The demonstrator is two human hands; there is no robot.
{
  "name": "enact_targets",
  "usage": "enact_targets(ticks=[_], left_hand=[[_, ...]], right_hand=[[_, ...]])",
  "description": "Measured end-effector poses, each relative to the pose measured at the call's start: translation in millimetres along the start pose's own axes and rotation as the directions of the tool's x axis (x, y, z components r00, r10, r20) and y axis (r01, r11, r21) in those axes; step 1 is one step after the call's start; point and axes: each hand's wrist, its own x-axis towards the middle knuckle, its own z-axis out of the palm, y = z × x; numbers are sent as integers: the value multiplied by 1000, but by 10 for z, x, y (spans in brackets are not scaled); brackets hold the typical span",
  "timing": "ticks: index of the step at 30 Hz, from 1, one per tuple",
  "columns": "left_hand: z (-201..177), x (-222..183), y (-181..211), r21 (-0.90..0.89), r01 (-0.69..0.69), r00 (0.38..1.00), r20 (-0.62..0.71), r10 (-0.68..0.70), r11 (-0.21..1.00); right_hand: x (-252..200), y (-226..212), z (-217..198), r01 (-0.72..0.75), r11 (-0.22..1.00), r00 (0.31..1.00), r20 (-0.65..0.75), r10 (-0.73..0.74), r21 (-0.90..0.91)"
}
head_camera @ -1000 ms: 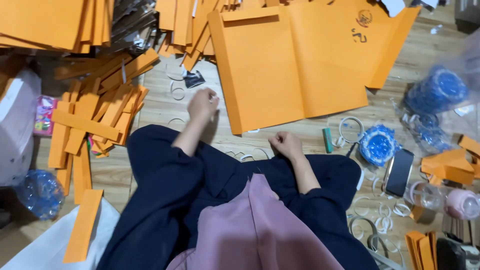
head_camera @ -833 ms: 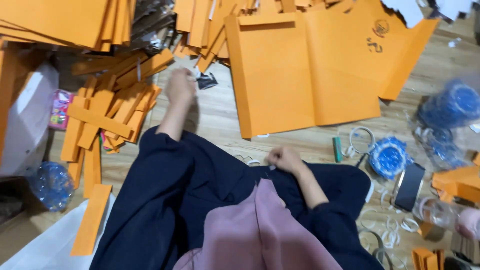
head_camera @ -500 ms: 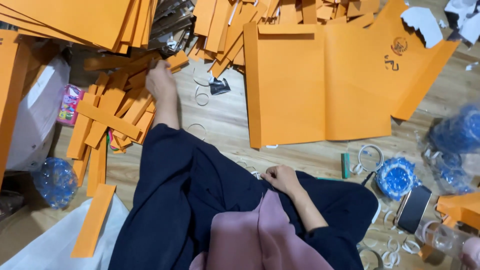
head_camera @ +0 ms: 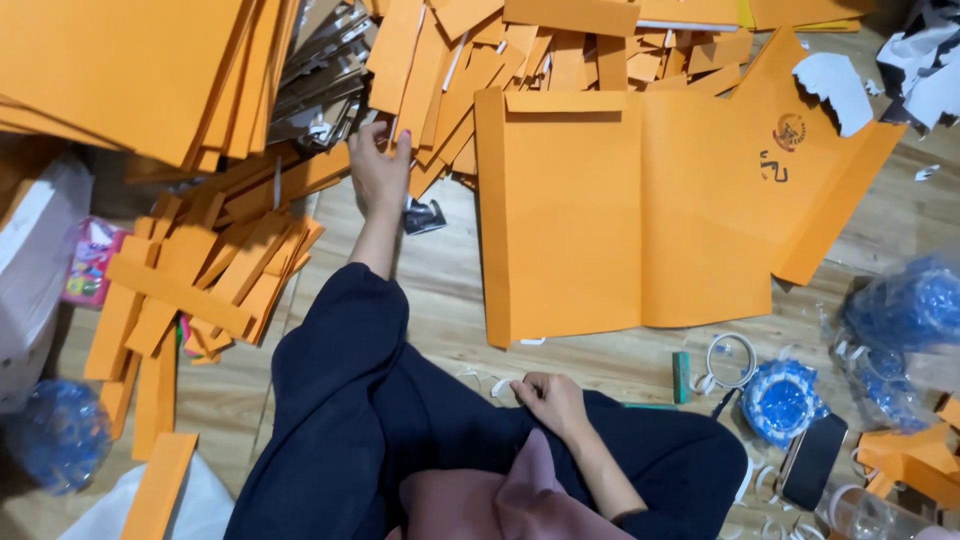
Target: A person sits on the floor and assembles orange folders by folding and sealing the bottom flaps.
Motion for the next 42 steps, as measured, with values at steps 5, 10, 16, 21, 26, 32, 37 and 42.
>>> enact_targets(ticks=[5, 10, 16, 21, 26, 32, 37, 42], left_hand=[[87, 111, -99, -42, 201, 979, -35, -202, 979], [-273, -135, 247, -448, 207, 948, -128, -292, 869], [-982, -699, 490, -677, -46, 975, -190, -113, 735], [-1463, -1346, 761, -601, -13, 911, 322, 257, 799], [-1077, -2026, 607, -516, -44, 592, 676, 438, 855], [-732, -2613, 486, -498, 160, 594, 738, 321, 852], [-462, -2830, -116, -217, 391, 535, 844, -30, 894], [-174, -2896, -390, -190, 310, 513, 858, 5, 932]], right_hand=[[89, 33, -11, -42, 998, 999, -25, 43, 53], [45, -25, -61, -59, 993, 997, -42, 64, 105], [-146, 56, 7, -1, 990, 995, -94, 14, 140], [-274, 210, -171, 402, 914, 538, -822, -188, 53], [-586, -71, -56, 477, 805, 839, -457, -296, 354], [-506, 250, 273, 299, 715, 943, -308, -122, 632], [-221, 670, 235, 164, 241, 935, -229, 272, 957], [-194, 632, 155, 150, 47, 954, -157, 256, 988]])
